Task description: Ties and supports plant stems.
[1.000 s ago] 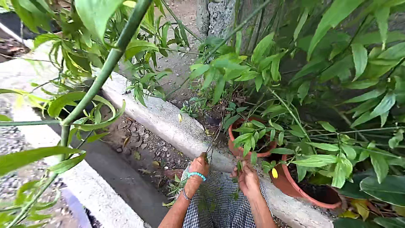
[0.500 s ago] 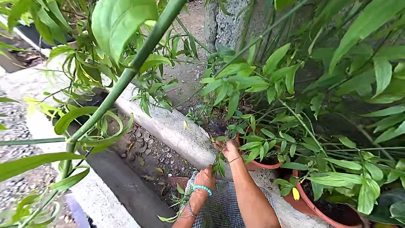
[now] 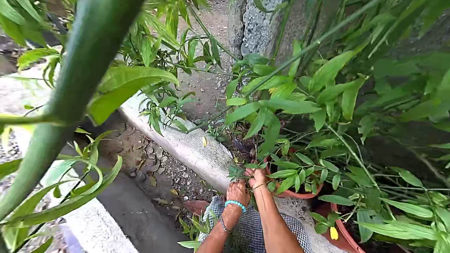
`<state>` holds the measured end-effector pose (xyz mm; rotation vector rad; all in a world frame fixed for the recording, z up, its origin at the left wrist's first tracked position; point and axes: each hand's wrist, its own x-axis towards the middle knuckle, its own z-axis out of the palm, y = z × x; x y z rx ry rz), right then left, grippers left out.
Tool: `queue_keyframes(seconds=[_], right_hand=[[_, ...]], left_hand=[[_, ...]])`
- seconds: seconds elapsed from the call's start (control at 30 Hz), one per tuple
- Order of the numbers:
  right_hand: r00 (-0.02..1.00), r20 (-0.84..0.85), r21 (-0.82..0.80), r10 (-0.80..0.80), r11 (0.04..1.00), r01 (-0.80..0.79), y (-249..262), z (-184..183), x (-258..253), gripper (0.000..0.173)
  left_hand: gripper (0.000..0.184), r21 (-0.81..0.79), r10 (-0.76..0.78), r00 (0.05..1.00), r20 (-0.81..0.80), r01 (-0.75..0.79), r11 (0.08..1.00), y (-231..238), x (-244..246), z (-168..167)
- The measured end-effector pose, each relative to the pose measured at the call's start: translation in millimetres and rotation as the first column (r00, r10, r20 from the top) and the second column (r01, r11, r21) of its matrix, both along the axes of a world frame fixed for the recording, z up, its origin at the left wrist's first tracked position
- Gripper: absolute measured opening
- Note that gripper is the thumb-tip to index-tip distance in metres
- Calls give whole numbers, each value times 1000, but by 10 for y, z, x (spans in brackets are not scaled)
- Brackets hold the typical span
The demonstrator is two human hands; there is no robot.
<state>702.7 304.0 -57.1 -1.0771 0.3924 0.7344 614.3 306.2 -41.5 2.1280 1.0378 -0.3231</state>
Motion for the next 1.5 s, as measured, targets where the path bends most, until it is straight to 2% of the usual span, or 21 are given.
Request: queue_keyframes(seconds=[0.13, 0.23, 0.4, 0.57, 0.77, 1.03, 1.17, 1.33, 1.5], right_hand=[[999, -20, -37, -31, 999, 30, -32, 32, -24, 16], [998, -45, -39, -48, 998, 46, -41, 64, -42, 15], [988, -86, 9, -130, 991, 131, 13, 113, -74, 23], [980, -113, -1, -166, 986, 167, 5, 212, -104, 19], [981, -86, 1, -174, 985, 175, 11, 212, -126, 25], [983, -70, -23, -169, 986, 167, -25, 179, -138, 21], [982, -74, -33, -173, 985, 171, -39, 201, -186, 26], [993, -108, 8, -47, 999, 48, -51, 73, -120, 27], [983, -19, 2, 185, 983, -185, -184, -64, -39, 28]], left_hand=[[55, -95, 19, 999, -42, -23, 995, -4, 84, -59], [55, -95, 10, 995, -99, -19, 995, -23, 89, -3], [52, -79, -10, 991, -132, 0, 997, -1, 73, 141], [54, -96, 25, 994, -106, -35, 995, -5, 68, 149], [49, -126, 46, 996, -75, -55, 990, -27, 30, 124], [47, -140, 70, 997, -12, -71, 988, -79, -20, 117], [46, -147, 87, 996, 8, -85, 986, -127, -66, 100], [43, -181, 85, 996, -11, -86, 980, -115, -72, 93], [44, -231, 90, 996, -5, -89, 969, -114, -97, 169]])
